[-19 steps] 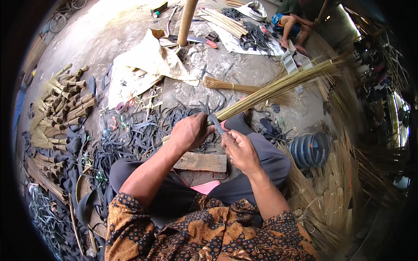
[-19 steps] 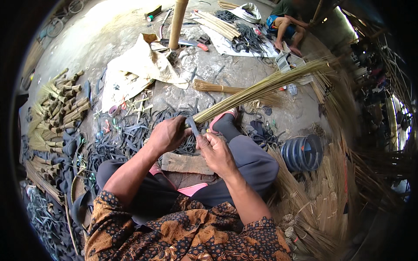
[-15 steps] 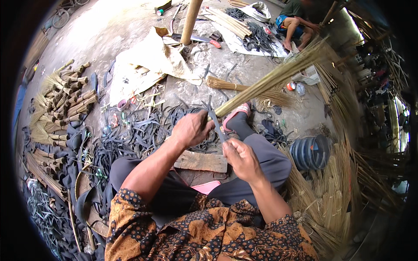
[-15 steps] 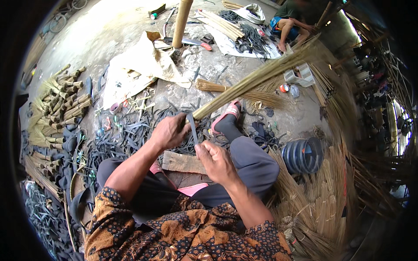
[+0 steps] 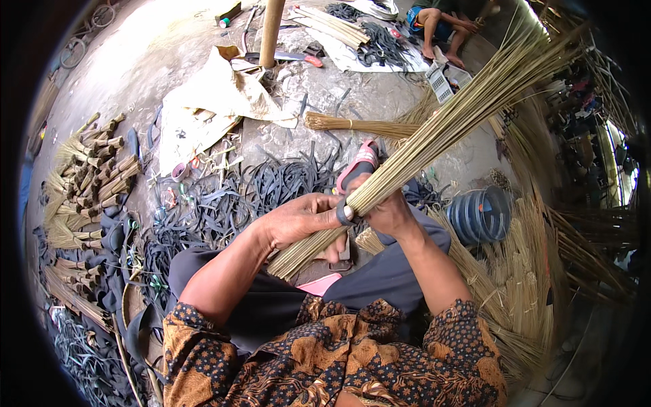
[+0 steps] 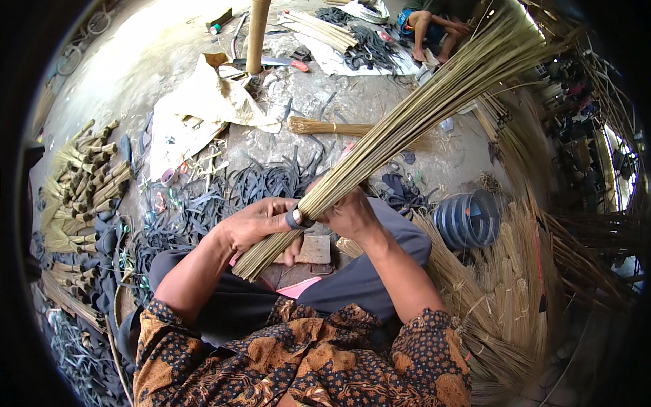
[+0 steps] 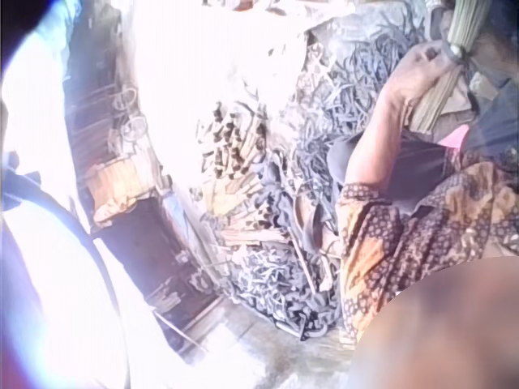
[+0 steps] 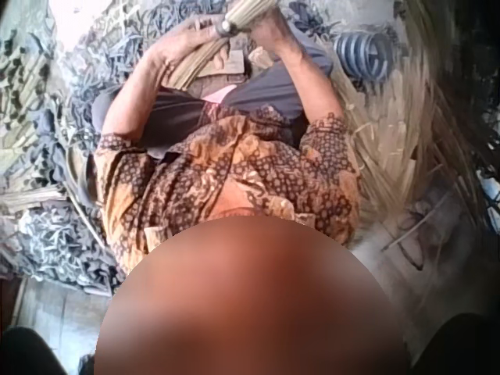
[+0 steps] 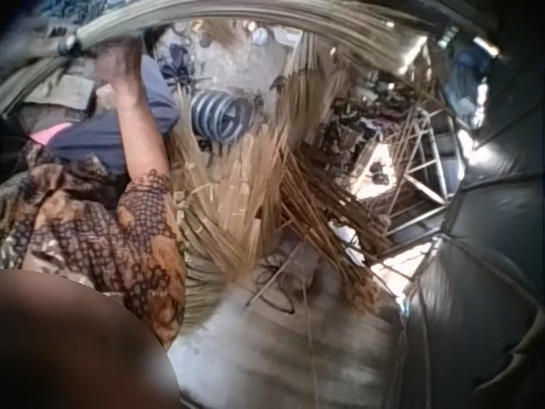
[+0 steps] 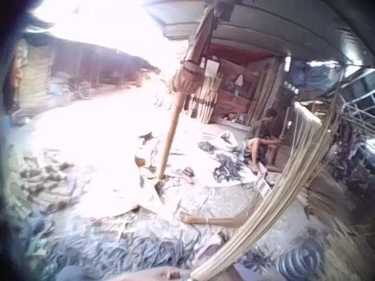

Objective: The person sits on the floor and repeatedly gathers bundles of dried stalks, aligns them, and ties them with black strips. The person places each finished bundle aside and continues the process with new stalks.

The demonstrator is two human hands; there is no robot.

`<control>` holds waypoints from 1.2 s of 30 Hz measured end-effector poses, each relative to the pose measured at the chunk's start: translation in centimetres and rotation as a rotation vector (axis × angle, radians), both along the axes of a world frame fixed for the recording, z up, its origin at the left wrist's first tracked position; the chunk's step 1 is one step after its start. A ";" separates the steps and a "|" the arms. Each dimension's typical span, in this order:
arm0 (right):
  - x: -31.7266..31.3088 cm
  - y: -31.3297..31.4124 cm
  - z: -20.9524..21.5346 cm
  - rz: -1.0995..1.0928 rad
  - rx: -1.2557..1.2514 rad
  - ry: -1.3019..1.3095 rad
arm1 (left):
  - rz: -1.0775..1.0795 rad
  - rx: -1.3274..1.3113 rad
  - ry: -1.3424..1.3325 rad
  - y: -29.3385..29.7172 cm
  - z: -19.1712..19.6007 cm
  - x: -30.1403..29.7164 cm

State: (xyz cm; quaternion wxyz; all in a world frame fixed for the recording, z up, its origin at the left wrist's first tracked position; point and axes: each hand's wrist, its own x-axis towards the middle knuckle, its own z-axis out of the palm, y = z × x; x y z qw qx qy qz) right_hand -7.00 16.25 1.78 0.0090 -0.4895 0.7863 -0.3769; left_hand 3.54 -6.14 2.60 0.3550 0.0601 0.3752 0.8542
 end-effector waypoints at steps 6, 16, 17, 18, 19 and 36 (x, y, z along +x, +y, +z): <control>-0.4 -1.3 5.8 -0.044 0.460 -0.110 | 0.404 -0.742 0.427 -0.3 -1.9 -0.6; -0.7 -6.0 6.3 0.029 0.387 0.434 | 0.524 -1.184 0.597 -0.7 -2.5 -0.8; -0.9 -6.1 6.1 0.046 0.413 0.475 | 0.509 -1.199 0.581 -0.8 -2.5 -0.8; -0.9 -6.2 5.8 0.075 0.383 0.519 | 0.501 -1.204 0.563 -0.8 -2.5 -0.8; -0.9 -6.3 5.5 0.083 0.373 0.546 | 0.506 -1.190 0.528 -0.7 -2.5 -0.7; 1.8 -4.4 0.1 -0.049 -0.186 -0.045 | 0.731 -0.483 0.038 -0.3 -1.4 -3.1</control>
